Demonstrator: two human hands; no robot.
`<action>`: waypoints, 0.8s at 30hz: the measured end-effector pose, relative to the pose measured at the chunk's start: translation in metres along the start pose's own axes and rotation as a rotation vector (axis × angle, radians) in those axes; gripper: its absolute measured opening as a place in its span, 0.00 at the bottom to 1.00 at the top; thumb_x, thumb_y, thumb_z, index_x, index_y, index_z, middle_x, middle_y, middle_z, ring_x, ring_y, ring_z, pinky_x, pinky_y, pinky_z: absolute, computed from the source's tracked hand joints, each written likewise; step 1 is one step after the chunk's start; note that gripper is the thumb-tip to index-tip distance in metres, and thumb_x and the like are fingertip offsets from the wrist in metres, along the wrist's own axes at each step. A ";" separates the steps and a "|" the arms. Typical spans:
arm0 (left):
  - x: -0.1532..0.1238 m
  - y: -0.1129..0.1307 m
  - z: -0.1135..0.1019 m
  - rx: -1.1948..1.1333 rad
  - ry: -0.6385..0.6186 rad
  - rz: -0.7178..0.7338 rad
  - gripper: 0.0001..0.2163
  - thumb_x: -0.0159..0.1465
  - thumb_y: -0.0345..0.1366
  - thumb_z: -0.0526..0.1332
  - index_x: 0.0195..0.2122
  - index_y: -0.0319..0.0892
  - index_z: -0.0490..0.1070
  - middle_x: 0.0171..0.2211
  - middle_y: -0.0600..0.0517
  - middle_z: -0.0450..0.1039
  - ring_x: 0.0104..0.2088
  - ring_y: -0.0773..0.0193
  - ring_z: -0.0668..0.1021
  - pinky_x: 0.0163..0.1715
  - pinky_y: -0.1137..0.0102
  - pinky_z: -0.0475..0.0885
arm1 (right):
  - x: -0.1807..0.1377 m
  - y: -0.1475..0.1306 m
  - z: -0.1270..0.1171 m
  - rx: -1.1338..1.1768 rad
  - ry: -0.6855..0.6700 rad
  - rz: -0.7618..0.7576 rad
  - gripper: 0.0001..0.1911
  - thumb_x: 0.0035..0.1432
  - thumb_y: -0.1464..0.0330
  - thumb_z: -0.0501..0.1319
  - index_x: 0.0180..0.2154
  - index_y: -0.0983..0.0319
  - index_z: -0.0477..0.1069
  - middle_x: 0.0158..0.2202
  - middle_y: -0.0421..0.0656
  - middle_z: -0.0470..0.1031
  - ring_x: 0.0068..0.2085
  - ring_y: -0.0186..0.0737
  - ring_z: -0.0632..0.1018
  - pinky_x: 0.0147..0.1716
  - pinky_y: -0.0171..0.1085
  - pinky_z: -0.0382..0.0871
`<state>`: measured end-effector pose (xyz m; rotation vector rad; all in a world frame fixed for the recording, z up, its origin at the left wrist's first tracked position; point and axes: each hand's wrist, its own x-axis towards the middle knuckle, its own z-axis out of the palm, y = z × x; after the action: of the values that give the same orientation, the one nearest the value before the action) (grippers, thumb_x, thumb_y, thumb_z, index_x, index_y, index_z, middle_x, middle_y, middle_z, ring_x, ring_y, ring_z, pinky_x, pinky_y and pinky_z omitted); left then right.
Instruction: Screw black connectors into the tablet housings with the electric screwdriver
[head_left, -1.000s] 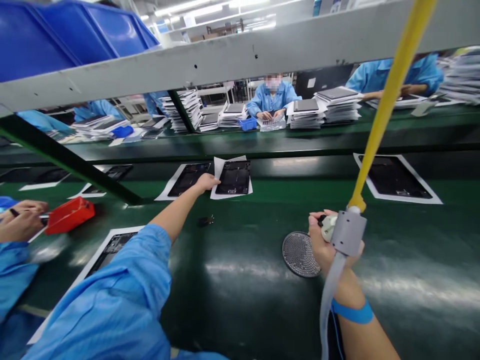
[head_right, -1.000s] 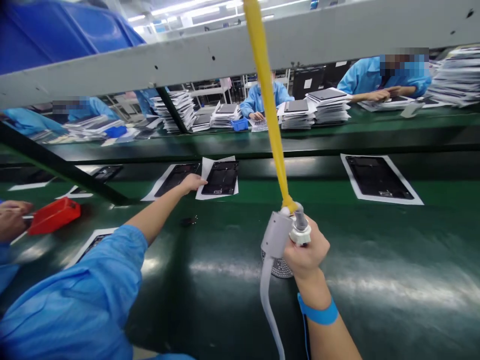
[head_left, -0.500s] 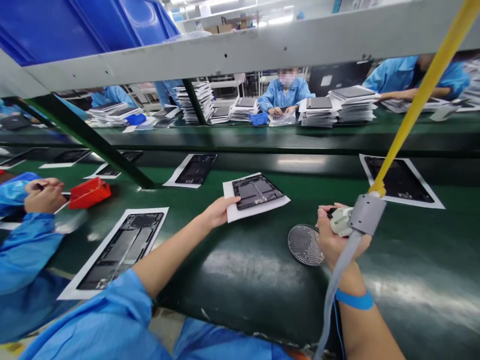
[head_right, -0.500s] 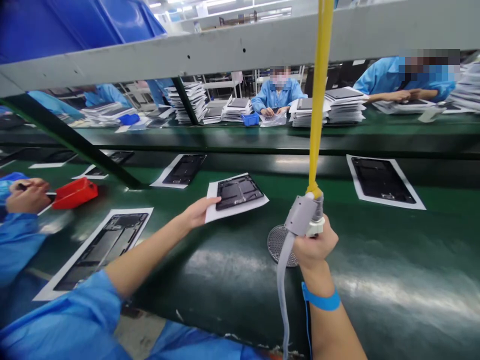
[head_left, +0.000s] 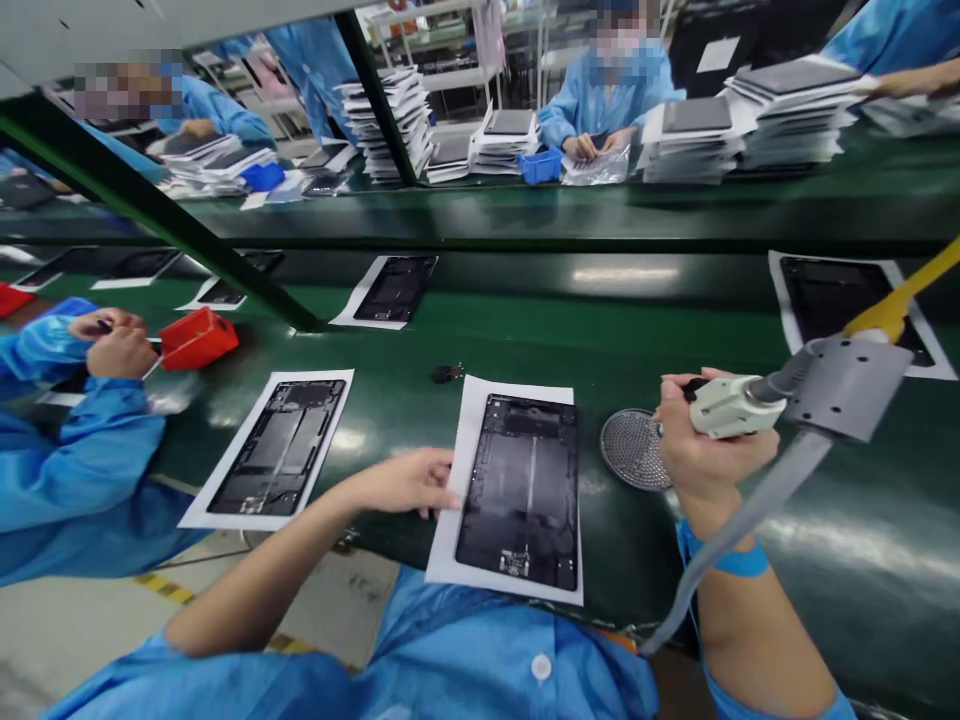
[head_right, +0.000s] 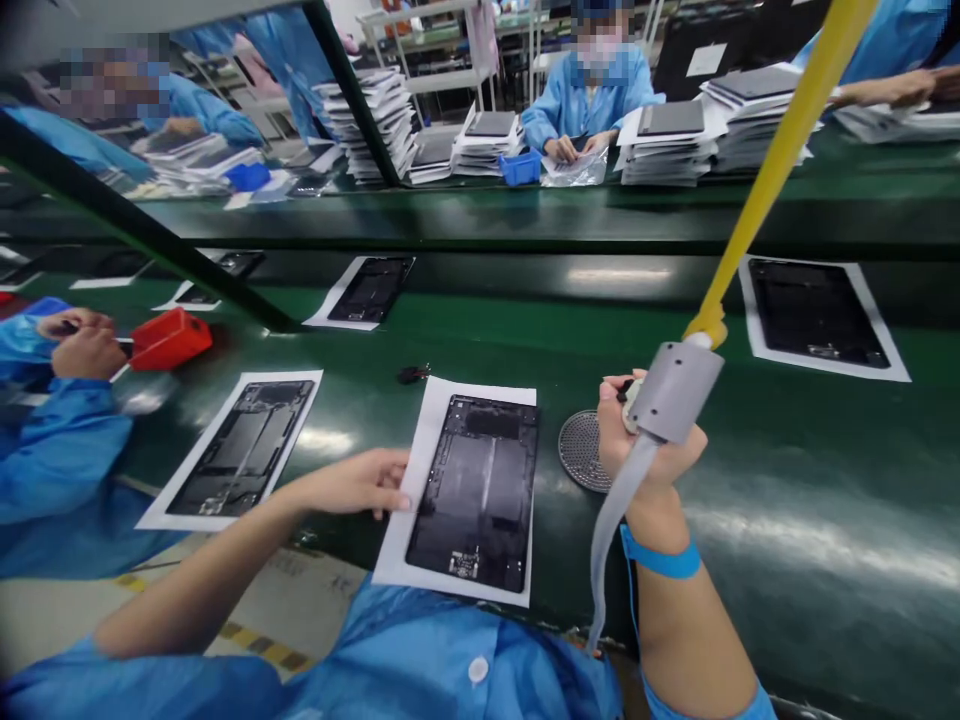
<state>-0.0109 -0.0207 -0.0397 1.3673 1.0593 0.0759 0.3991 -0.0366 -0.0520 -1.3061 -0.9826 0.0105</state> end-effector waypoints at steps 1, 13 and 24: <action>0.005 0.005 -0.013 0.075 0.102 0.000 0.28 0.61 0.54 0.82 0.56 0.44 0.85 0.38 0.47 0.87 0.38 0.52 0.87 0.40 0.61 0.83 | 0.000 0.000 0.001 0.002 0.007 0.003 0.21 0.64 0.52 0.76 0.46 0.59 0.77 0.34 0.44 0.85 0.29 0.46 0.86 0.40 0.51 0.91; 0.081 0.016 -0.099 0.574 0.849 0.319 0.04 0.64 0.37 0.77 0.40 0.48 0.88 0.39 0.48 0.82 0.34 0.58 0.80 0.47 0.64 0.81 | 0.002 0.002 -0.005 -0.060 -0.033 -0.010 0.20 0.66 0.53 0.75 0.47 0.59 0.76 0.36 0.44 0.84 0.34 0.46 0.87 0.40 0.47 0.89; 0.037 0.036 -0.081 0.176 0.984 0.445 0.10 0.63 0.43 0.76 0.43 0.47 0.90 0.40 0.48 0.87 0.39 0.58 0.86 0.49 0.63 0.85 | -0.005 0.015 -0.005 -0.041 -0.018 -0.042 0.21 0.62 0.56 0.78 0.50 0.59 0.78 0.38 0.44 0.84 0.34 0.46 0.87 0.39 0.49 0.89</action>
<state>-0.0238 0.0721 -0.0190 1.7471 1.5472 1.0950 0.4064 -0.0387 -0.0665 -1.3248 -1.0302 -0.0297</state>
